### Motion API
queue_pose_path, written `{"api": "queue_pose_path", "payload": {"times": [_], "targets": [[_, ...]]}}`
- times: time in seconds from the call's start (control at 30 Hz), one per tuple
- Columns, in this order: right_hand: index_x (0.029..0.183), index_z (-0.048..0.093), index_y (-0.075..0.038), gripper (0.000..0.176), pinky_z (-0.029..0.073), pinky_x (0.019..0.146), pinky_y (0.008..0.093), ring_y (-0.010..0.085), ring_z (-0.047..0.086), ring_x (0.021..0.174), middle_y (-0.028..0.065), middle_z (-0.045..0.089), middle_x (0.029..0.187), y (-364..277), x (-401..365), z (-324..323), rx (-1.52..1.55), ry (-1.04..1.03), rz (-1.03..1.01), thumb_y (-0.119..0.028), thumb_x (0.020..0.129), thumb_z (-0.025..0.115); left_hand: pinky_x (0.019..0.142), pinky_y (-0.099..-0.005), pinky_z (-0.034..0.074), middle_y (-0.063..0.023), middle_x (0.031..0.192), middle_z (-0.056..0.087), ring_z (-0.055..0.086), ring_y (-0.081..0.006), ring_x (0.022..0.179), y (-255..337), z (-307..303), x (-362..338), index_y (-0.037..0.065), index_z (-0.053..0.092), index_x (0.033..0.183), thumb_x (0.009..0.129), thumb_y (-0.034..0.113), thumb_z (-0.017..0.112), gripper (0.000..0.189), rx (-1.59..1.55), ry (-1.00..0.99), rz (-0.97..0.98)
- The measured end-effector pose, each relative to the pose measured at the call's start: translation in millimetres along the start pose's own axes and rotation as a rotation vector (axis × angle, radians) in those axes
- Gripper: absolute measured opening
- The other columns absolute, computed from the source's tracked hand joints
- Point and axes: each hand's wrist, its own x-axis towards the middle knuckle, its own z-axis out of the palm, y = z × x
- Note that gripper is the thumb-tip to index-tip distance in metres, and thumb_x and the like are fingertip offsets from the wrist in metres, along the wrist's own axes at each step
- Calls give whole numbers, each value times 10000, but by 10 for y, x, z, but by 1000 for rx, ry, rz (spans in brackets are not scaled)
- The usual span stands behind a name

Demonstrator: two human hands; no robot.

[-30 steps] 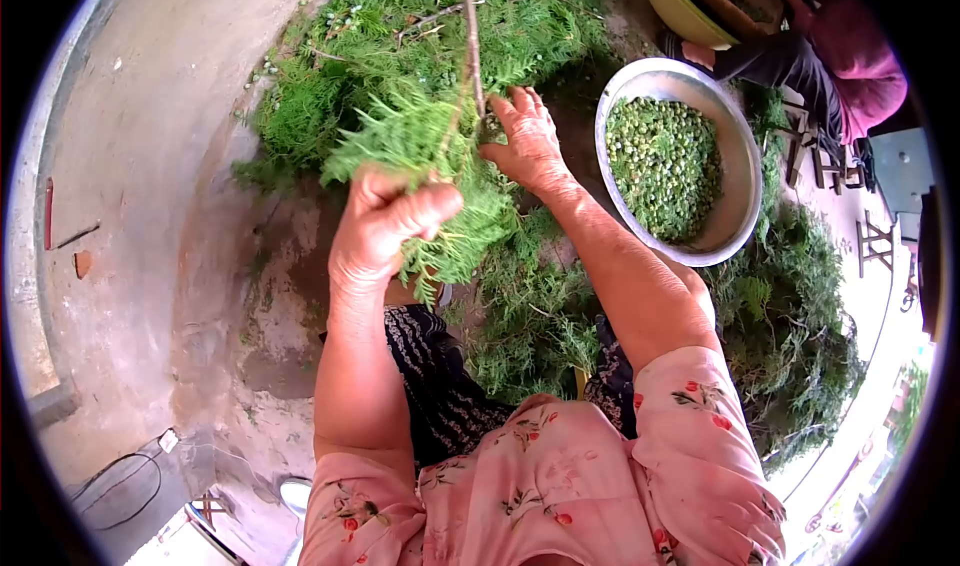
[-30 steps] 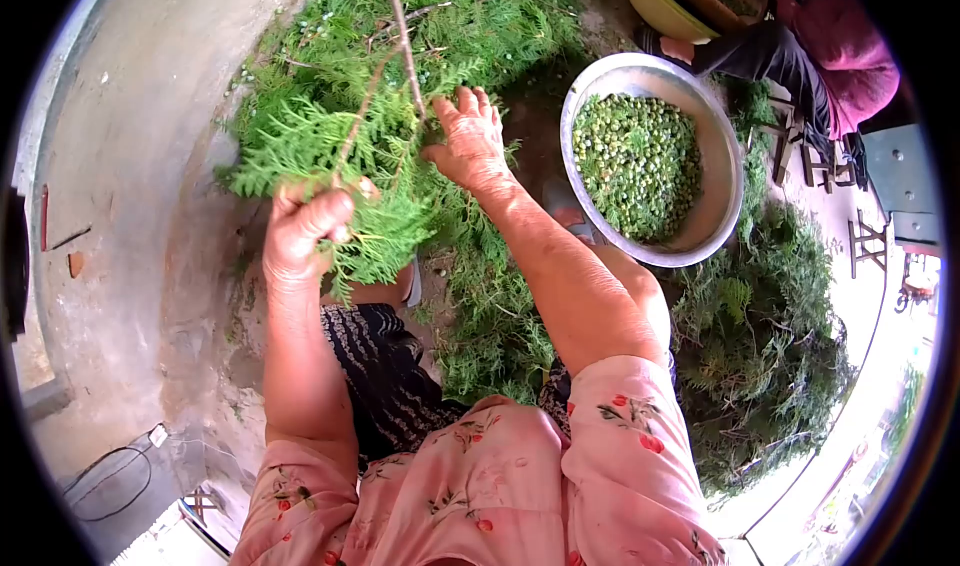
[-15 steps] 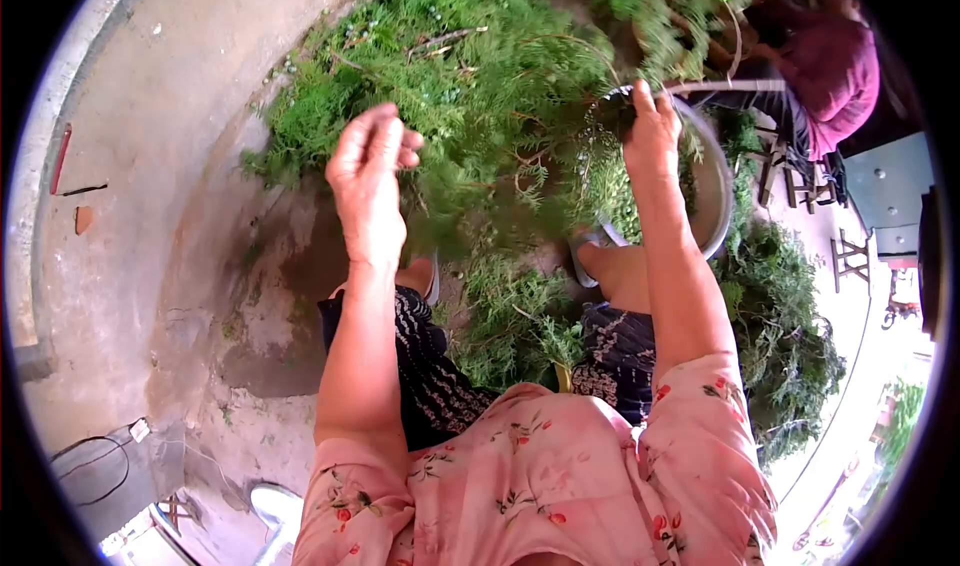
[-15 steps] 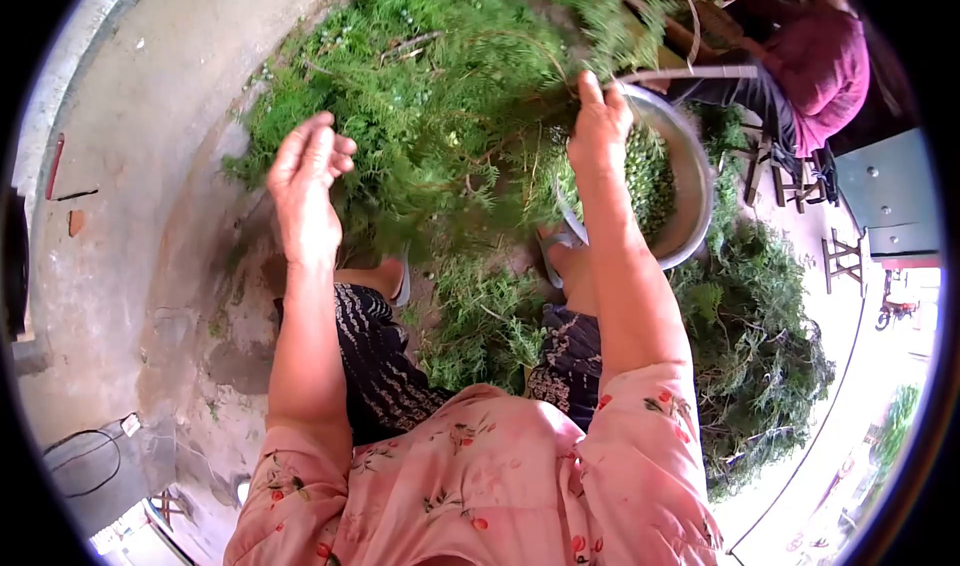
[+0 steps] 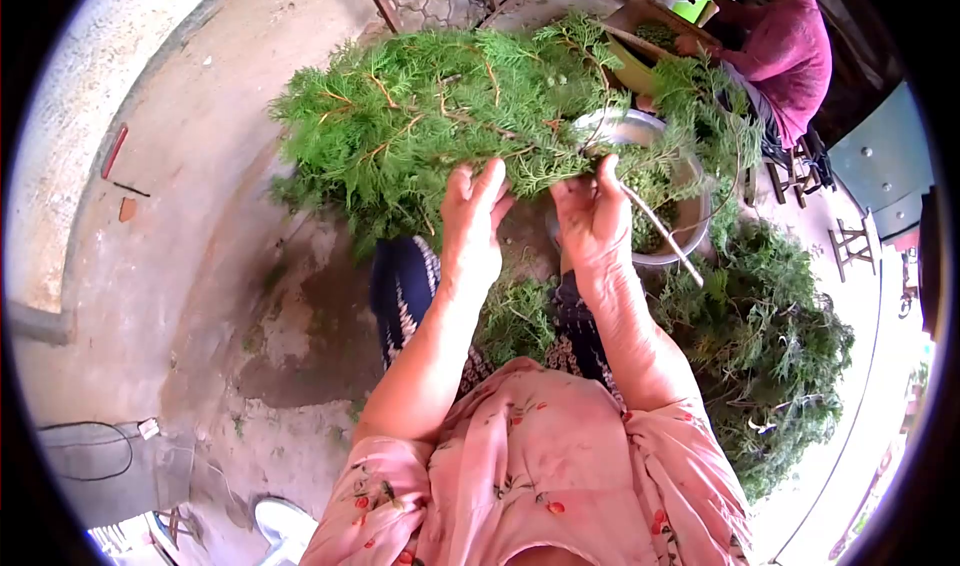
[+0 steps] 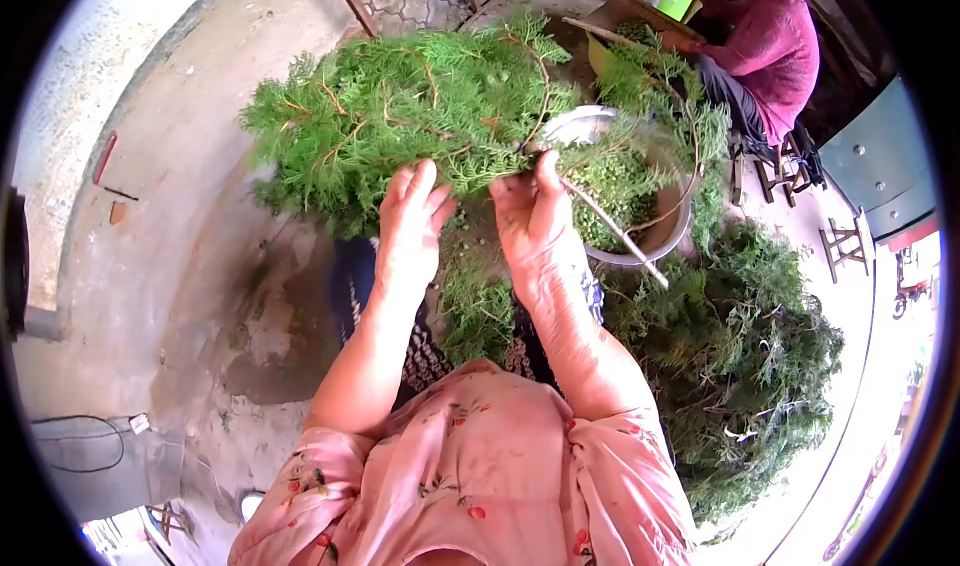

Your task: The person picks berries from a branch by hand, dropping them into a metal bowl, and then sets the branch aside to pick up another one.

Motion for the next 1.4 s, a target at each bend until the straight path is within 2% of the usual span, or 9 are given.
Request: {"api": "queue_pose_path", "payload": {"times": [0.3,0.37,0.4,0.5,0.53,0.7,0.83,0.97,1.4], "targets": [[1039,464,-59,242,473,793,386,210,515,893,75,512,965,181,-729,-409,-171,-68,182,-252,893,477,749,-303,490,-88,920,597,581,-185,806,-97,-65,-115,-7,551,996,728,-23,627,278,-301,94,-90],[1059,464,-45,257,461,824,404,229,513,947,103,516,1015,172,-896,-419,-262,151,214,-243,896,472,723,-308,502,-89,926,595,584,-189,792,-92,-65,-207,-6,560,995,715,-58,612,289,-240,148,-92],[1096,446,-19,297,437,862,418,239,508,1001,158,500,1093,50,-1036,-401,-392,31,510,-232,892,480,697,-281,504,-76,890,601,581,-173,763,-75,-54,-246,2,560,961,656,-122,634,338,-279,156,-76],[965,533,44,242,517,579,320,200,613,649,150,615,807,-204,-1333,-277,-828,-168,757,-179,876,506,695,-277,507,-85,919,602,590,-177,769,-41,-94,-336,-4,564,988,654,-134,618,362,-268,122,-41],[897,572,40,200,491,457,276,187,591,523,121,611,698,-244,-1435,-128,-947,-227,574,-151,863,525,695,-284,510,-90,932,602,593,-179,776,12,-75,-412,-5,563,999,657,-132,613,369,-275,103,-50],[955,565,0,187,457,618,238,145,567,650,80,611,764,-418,-800,176,-1574,-601,-915,-59,782,604,753,-332,502,-95,991,591,582,-204,856,-28,-56,-615,21,538,1060,716,-103,558,366,-209,46,35],[1027,539,-43,315,450,645,281,174,572,706,110,604,808,-472,-509,211,-1839,-563,-917,-84,735,649,761,-340,498,-86,1011,587,576,-198,878,-105,-10,-701,33,531,1076,719,-97,567,382,-147,61,0],[1105,470,-60,500,448,647,301,192,565,702,112,600,791,-507,-469,172,-1893,-509,-522,-187,688,715,706,-280,495,-70,975,595,577,-164,840,-136,76,-725,64,522,1055,698,-98,621,404,-142,93,-114],[866,570,-27,147,472,575,310,226,597,634,109,606,717,-442,-314,-216,-1729,-392,-713,-57,737,634,581,-264,504,-104,869,610,602,-186,681,-239,139,-704,-12,533,959,694,-127,600,296,-19,32,-218]]}}
